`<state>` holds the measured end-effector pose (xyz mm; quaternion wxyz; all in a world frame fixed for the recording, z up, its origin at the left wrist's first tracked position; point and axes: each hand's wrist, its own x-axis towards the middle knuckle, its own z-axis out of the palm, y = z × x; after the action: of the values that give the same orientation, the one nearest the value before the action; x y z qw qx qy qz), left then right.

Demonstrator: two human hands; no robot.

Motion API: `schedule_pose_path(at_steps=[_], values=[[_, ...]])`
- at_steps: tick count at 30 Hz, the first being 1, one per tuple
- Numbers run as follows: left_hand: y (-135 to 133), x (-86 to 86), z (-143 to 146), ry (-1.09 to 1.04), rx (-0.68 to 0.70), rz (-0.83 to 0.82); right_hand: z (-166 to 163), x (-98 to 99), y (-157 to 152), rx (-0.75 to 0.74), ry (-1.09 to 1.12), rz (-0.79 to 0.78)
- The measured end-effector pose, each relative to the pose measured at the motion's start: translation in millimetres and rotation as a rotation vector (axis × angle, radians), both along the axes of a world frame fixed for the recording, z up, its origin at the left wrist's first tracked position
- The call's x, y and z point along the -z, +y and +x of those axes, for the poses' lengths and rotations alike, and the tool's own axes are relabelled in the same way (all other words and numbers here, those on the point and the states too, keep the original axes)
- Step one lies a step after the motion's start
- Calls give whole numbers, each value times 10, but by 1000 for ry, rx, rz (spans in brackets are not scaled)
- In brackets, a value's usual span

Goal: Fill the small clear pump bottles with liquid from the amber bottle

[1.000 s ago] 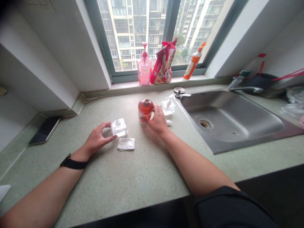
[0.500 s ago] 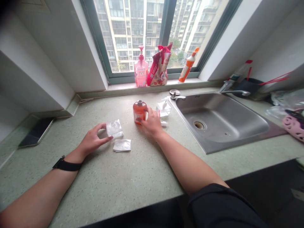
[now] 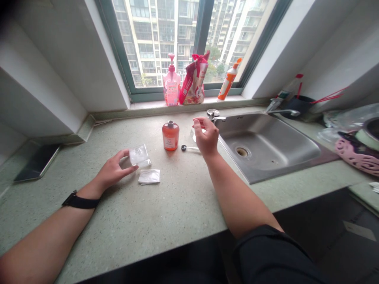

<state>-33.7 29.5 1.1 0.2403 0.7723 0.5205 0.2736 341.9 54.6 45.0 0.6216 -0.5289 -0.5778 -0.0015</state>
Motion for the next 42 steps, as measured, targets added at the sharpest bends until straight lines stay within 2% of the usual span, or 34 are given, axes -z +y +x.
schedule_pose_path(at_steps=[4, 6, 8, 10, 12, 14, 18, 22, 24, 26, 28, 31, 33, 36, 42], values=[[-1, 8, 3, -11, 13, 2, 58, -119, -61, 9, -119, -53], [-9, 6, 6, -13, 20, 1, -89, -91, -128, -98, -243, -53], [-16, 7, 11, -23, 24, 5, -330, -11, -224, -269, -408, -92], [-16, 11, 16, -37, 30, 15, -593, 107, -335, -419, -607, -226], [-12, 20, 18, -47, 42, 27, -801, 241, -430, -460, -758, -405], [-6, 31, 15, -48, 56, 37, -919, 363, -485, -482, -823, -511], [0, 55, 4, -40, 50, 59, -956, 491, -479, -630, -724, -512], [0, 74, -1, -45, 43, 89, -933, 451, -447, -802, -563, -440], [-3, 77, -1, -45, 54, 99, -926, 415, -445, -844, -393, -396], [-13, 76, 2, -44, 61, 120, -920, 398, -442, -815, -178, -343], [-29, 73, 8, -48, 68, 165, -912, 403, -434, -694, -21, -264], [-59, 62, 21, -48, 93, 263, -900, 408, -434, -493, 49, -123], [-78, 49, 31, -36, 125, 319, -897, 387, -451, -424, -7, -39], [-104, 22, 48, -5, 177, 373, -912, 349, -492, -400, -163, 66], [-149, -34, 80, 60, 201, 406, -969, 418, -508, -523, -404, 88]])
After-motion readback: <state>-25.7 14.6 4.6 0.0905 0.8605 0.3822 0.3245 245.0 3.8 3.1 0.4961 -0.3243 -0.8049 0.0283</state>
